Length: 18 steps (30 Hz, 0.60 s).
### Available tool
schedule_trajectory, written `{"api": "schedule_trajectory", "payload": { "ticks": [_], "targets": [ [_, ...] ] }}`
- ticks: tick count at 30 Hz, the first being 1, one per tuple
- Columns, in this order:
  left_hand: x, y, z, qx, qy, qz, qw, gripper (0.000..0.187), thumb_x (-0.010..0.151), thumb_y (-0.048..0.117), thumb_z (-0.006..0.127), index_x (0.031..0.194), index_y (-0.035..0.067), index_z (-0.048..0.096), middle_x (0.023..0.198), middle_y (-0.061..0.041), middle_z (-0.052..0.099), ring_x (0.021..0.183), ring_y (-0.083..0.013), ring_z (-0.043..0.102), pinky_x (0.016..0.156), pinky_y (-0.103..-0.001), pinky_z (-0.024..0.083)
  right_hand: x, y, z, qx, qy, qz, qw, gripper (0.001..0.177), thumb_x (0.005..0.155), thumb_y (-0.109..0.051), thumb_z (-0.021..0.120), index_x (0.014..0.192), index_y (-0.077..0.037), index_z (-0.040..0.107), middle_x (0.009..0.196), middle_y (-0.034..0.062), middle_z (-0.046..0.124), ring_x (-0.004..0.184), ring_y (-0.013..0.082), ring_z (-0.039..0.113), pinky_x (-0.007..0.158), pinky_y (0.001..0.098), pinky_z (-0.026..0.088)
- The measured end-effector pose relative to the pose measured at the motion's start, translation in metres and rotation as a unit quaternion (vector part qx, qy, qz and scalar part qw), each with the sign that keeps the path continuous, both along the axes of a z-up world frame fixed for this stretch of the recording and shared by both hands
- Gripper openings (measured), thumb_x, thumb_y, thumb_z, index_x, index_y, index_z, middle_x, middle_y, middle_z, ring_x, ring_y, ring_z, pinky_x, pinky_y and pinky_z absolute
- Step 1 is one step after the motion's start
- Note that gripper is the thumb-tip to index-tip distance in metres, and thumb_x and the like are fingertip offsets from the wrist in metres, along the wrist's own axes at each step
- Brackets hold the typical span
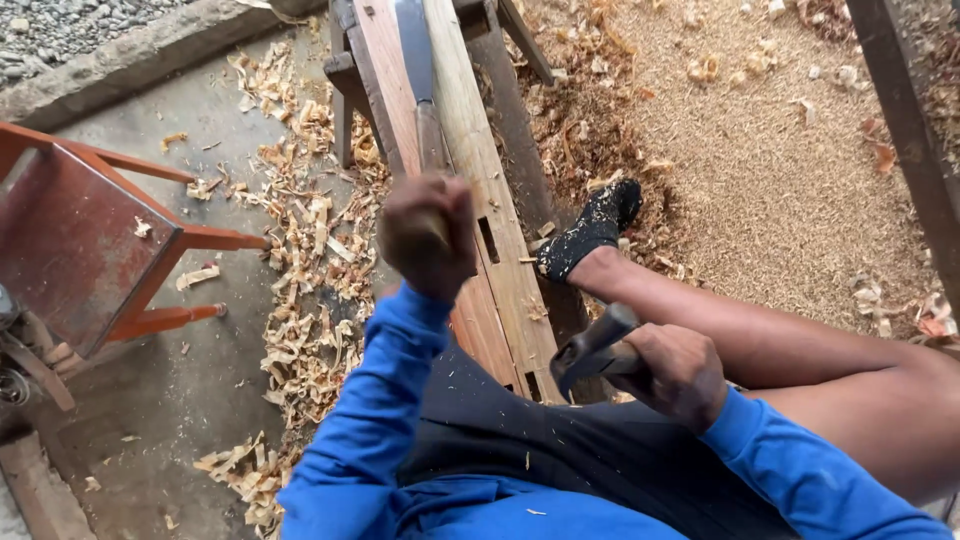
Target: Using a chisel and hammer to carve a hole into a wooden plank.
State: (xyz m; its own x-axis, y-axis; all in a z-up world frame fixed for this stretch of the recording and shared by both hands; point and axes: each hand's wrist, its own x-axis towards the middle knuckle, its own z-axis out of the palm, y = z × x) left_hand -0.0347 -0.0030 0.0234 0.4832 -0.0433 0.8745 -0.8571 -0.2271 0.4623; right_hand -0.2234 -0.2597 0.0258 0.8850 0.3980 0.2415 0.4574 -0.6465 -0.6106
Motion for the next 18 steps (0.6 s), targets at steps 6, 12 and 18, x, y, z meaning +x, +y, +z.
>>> {"api": "schedule_trajectory", "payload": {
  "ticks": [6,12,18],
  "targets": [
    [0.018,0.001,-0.009,-0.159,0.338,-0.069,0.925,0.03,0.106,0.022,0.071,0.123,0.007,0.052,0.102,-0.006,0.058,0.085,-0.0162,0.057,0.077,-0.029,0.05,0.014,0.008,0.016,0.066,-0.085,-0.079,0.991,0.033,0.087,-0.019,0.078,0.112,-0.005,0.063,0.096,0.0131,0.073,0.086,0.0294,0.074,0.074,0.0392,0.058],
    [0.019,-0.005,-0.038,-0.093,0.37,-0.089,0.92,0.048,0.109,0.034,0.066,0.139,0.006,0.043,0.12,-0.006,0.061,0.107,-0.0195,0.06,0.096,-0.03,0.052,-0.008,-0.002,-0.018,0.087,0.05,-0.197,0.975,0.03,0.086,-0.022,0.081,0.107,-0.006,0.065,0.079,0.0088,0.069,0.067,0.0206,0.069,0.062,0.0346,0.054],
    [0.049,-0.014,-0.064,0.025,0.287,0.048,0.957,0.061,0.089,0.039,0.087,0.123,0.011,0.044,0.106,-0.009,0.065,0.093,-0.0206,0.069,0.079,-0.033,0.062,0.018,0.009,0.006,0.12,0.042,-0.174,0.976,0.026,0.093,-0.021,0.076,0.108,-0.005,0.062,0.082,0.0059,0.071,0.071,0.0164,0.07,0.063,0.031,0.054]
  ]
}}
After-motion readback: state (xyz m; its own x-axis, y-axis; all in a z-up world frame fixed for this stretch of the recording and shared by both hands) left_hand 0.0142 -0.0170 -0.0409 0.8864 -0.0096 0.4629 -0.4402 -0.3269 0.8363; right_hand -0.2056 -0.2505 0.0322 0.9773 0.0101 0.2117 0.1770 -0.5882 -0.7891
